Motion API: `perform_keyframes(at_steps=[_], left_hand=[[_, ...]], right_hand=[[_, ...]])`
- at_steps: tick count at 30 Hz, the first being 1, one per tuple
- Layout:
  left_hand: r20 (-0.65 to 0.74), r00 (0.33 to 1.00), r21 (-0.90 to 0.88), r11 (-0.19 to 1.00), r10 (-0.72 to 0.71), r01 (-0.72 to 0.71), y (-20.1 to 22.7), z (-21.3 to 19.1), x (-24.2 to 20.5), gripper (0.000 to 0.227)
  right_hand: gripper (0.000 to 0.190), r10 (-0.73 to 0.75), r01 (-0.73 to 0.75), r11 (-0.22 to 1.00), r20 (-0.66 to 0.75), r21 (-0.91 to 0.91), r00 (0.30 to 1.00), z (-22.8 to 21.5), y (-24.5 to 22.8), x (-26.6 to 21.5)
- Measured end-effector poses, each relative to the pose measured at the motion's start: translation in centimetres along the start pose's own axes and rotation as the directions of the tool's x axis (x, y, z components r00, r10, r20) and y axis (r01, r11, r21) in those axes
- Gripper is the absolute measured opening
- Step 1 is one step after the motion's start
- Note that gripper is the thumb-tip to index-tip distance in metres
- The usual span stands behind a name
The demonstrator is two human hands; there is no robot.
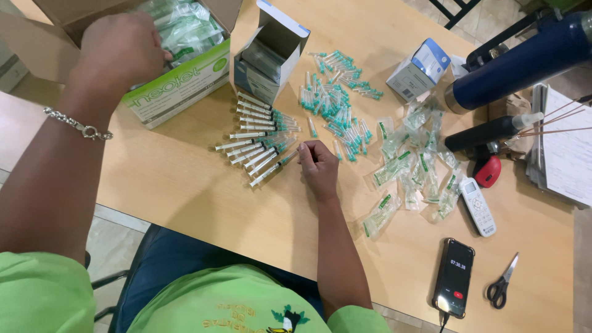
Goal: The person assembles syringes by attaching needles to syringe barrels. They repeatedly pick up a needle from a pile, attach it to a syringe, and place the assembled unit on the table. The person works at a wooden table with boxes of medical supplies and a cat nearby.
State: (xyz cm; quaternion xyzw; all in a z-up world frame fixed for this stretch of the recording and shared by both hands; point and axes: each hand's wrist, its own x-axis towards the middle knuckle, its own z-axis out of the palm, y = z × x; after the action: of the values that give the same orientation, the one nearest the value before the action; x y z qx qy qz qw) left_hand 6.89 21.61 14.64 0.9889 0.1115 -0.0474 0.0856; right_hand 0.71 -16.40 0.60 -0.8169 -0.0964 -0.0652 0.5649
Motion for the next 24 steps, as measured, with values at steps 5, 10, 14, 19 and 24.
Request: perform_keyframes(at_steps=[5,10,14,19,24], left_hand=[[-0.047,0.998,-0.016,0.999,0.035,-0.035,-1.0,0.8,-0.1,0.015],[-0.081,0.994,-0.001,0.997,0.074,-0.074,-1.1,0.6,-0.6,0.027],[0.114,0.993,-0.038,0.998,-0.037,0.041,1.1,-2.6,-2.5,0.042],[0.247,0.968,0.071,0.997,-0.045,0.028,0.8,-2.3,-2.4,0.055],[0.028,0.995,-0.018,0.996,0.091,-0.091,-1.9,0.6,-1.2,0.026]], right_hand=[[0.018,-0.030,0.030,0.999,0.002,-0.014,1.000,0.0,-0.5,0.0],[0.017,-0.001,0.001,1.000,0.007,-0.008,1.000,0.0,-0.4,0.0],[0.017,-0.006,0.006,1.000,0.016,-0.002,1.000,0.1,-0.2,0.1],[0.016,-0.009,0.010,1.000,0.023,-0.022,1.000,0.0,-0.3,0.0],[0.017,0.007,-0.006,1.000,0.036,-0.023,0.999,-0.1,-0.8,-0.1]])
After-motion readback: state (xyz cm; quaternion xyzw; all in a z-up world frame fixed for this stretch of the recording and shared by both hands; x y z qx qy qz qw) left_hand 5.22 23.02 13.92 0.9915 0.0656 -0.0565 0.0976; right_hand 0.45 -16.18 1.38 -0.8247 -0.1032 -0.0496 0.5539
